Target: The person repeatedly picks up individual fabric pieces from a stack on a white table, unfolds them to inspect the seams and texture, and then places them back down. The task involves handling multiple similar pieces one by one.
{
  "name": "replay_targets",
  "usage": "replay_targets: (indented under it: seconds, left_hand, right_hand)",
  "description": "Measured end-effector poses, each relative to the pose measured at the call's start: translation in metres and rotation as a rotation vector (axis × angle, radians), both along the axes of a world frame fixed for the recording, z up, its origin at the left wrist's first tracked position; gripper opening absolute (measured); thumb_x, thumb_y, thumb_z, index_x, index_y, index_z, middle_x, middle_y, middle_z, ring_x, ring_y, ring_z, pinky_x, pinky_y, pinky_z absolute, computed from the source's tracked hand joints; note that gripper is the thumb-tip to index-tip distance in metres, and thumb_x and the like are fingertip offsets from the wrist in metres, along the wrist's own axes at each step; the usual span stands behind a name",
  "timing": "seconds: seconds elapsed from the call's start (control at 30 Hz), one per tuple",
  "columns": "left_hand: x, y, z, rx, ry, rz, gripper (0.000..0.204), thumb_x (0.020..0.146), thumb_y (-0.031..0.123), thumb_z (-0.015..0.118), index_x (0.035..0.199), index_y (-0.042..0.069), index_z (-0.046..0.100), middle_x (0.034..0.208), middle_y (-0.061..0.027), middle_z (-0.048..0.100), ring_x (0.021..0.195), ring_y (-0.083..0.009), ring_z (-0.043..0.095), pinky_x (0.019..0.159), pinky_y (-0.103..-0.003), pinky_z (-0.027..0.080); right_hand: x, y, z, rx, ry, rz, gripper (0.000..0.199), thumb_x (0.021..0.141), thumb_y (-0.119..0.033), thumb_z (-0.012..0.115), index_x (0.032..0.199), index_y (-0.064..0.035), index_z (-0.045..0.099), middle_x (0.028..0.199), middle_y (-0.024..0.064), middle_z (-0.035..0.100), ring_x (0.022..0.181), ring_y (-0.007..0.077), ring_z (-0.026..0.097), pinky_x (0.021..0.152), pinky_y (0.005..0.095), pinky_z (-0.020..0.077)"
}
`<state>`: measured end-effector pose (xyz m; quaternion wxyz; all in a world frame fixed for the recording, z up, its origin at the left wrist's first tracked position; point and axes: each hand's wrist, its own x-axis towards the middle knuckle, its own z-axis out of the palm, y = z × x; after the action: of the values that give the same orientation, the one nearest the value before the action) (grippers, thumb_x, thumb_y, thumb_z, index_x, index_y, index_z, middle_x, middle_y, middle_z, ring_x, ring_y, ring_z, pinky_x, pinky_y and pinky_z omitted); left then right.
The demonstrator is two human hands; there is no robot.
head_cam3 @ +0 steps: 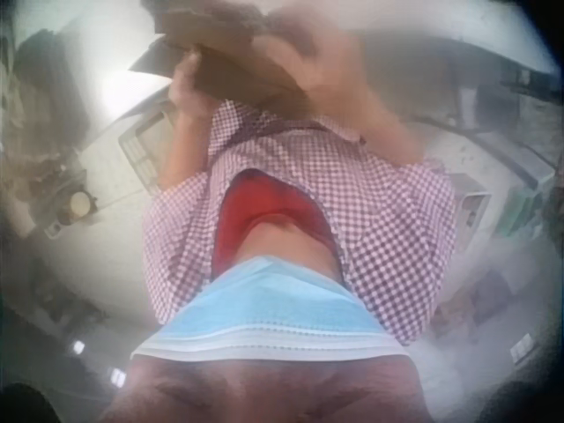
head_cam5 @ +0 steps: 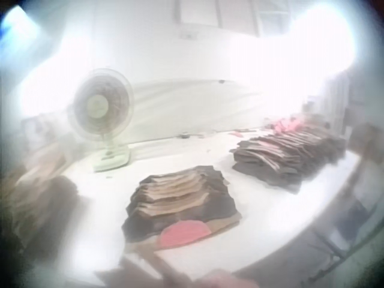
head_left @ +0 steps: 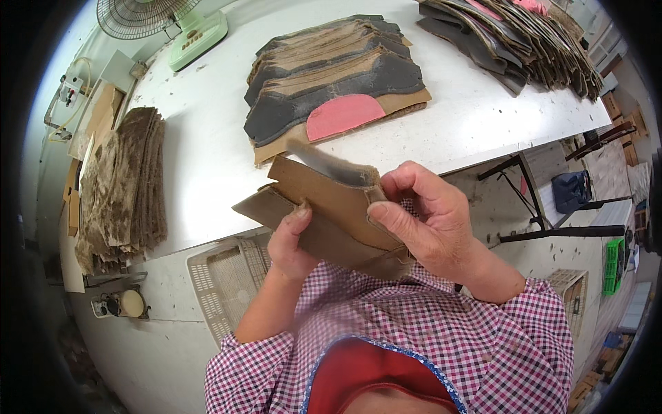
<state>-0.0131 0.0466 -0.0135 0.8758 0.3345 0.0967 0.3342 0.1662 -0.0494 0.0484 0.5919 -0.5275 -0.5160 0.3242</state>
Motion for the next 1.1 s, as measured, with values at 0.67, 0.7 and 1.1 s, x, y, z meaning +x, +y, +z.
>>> replay_targets:
  seconds: [0.67,0.7,1.1]
  left_hand:
    - [0.015,0.008,-0.015,-0.069,-0.200,-0.055,0.053,0.089,0.026,0.055,0.133,-0.002,0.045,0.131,-0.0144,0.054,0.120,-0.0264,0.053,0.102,-0.041,0.042]
    - [0.013,0.002,-0.016,-0.023,-0.098,-0.016,0.050,0.089,0.021,0.056,0.133,-0.001,0.045,0.131,-0.0132,0.054,0.119,-0.0241,0.053,0.101,-0.039,0.043]
    - [0.022,-0.012,-0.010,0.301,0.392,0.232,0.034,0.095,0.010,0.049,0.126,-0.004,0.054,0.113,-0.0072,0.063,0.103,-0.0132,0.058,0.092,-0.027,0.045]
  right_hand:
    - [0.025,0.045,0.015,0.204,0.617,-0.076,0.011,0.093,-0.011,0.059,0.086,-0.0026,0.061,0.079,-0.0005,0.063,0.068,0.0035,0.055,0.062,0.0180,0.0453]
    - [0.027,0.049,0.014,0.219,0.651,-0.093,0.011,0.093,-0.011,0.060,0.086,-0.0032,0.061,0.078,-0.0008,0.063,0.068,0.0035,0.055,0.061,0.0182,0.0453]
    - [0.029,0.050,0.010,0.245,0.696,-0.261,0.011,0.093,-0.012,0.059,0.085,-0.0045,0.061,0.079,-0.0007,0.062,0.072,0.0056,0.056,0.067,0.0203,0.0450]
